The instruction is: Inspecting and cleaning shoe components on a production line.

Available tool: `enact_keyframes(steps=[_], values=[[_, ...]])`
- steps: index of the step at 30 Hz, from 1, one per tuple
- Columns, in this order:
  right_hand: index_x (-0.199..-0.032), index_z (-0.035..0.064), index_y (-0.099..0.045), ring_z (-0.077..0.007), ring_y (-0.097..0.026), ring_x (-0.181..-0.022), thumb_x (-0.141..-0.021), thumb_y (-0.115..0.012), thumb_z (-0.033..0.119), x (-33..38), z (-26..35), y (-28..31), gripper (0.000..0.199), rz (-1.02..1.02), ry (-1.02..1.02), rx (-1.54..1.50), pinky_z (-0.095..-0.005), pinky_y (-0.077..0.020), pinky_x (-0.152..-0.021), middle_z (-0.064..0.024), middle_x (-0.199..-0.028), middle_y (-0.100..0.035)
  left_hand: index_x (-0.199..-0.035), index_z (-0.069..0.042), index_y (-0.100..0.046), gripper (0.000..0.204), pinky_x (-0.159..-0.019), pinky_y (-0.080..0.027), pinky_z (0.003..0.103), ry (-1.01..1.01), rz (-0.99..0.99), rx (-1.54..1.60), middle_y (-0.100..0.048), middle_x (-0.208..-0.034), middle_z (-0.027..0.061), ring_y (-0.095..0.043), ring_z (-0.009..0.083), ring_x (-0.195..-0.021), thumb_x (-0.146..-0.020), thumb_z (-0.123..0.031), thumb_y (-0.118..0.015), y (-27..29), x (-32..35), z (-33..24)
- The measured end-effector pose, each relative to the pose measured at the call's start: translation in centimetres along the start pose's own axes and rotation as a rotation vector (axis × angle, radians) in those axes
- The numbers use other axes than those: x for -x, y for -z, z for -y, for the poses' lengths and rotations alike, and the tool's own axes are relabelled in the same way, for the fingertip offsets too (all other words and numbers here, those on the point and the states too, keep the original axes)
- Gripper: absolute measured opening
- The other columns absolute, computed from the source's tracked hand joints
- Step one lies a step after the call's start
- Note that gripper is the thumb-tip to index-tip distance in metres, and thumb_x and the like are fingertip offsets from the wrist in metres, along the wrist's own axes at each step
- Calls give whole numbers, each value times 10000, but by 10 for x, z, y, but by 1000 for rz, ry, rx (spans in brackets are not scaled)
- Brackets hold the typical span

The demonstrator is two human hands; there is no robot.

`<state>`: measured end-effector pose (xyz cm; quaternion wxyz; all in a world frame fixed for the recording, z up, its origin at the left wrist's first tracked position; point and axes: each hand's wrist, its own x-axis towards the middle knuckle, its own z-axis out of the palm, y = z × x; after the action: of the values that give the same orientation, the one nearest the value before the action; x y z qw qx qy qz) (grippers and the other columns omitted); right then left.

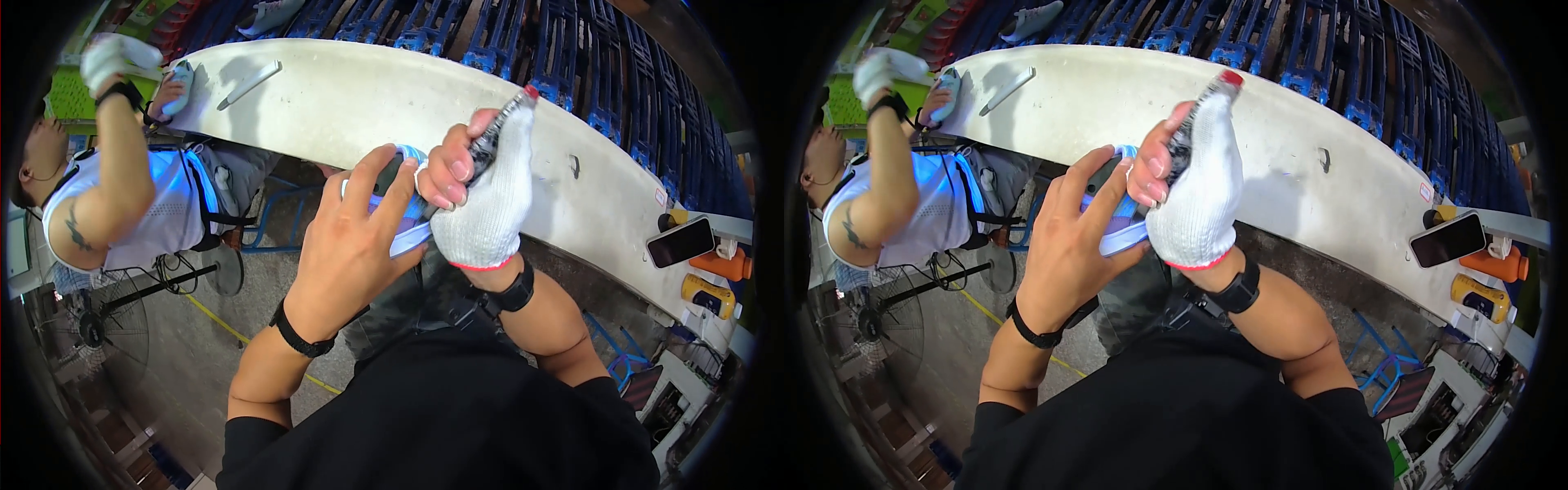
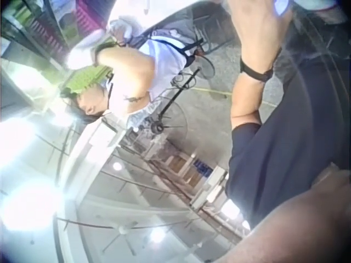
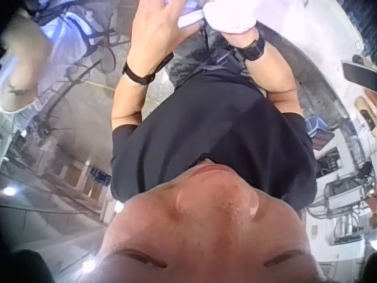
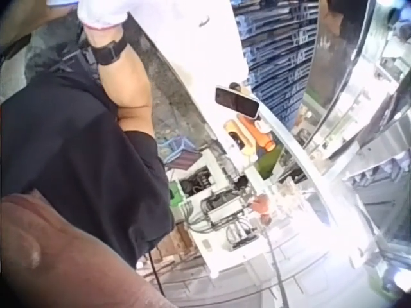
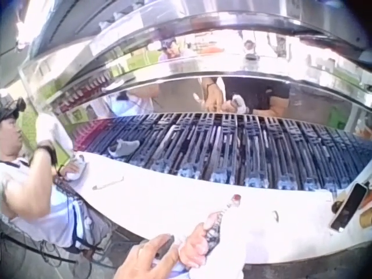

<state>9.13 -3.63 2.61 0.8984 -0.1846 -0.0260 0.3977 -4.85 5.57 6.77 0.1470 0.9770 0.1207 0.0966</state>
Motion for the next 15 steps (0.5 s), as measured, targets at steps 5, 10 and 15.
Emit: enact_keyframes(steps=[5,10,15], values=[[-1094,130,-565,-144,-425,-511,-1176,-367,549,5,-1,7,471,-2,57,-140,-324,-364,-506,-44,-708,-505,-1466,-72,-607,833,-930,-597,450,-37,-5,-27,-534,-1516,164,-604,399,-1165,-710,-175,-942,0,-5,-1],[-1116,126,-585,-133,-403,-526,-1179,-341,558,-2,11,27,500,257,-189,-366,-314,-368,-512,-35,-723,-501,-1485,-90,-626,916,-1009,-551,472,-48,-2,13,-557,-1503,178,-611,399,-1226,-638,-115,-972,3,-1,-5],[-1102,129,-572,-122,-404,-511,-1169,-349,589,6,5,13,515,106,-330,-515,-315,-360,-485,-32,-717,-511,-1486,-90,-625,891,-984,-560,469,-39,-12,2,-561,-1505,184,-614,401,-1223,-663,-132,-966,0,5,1]])
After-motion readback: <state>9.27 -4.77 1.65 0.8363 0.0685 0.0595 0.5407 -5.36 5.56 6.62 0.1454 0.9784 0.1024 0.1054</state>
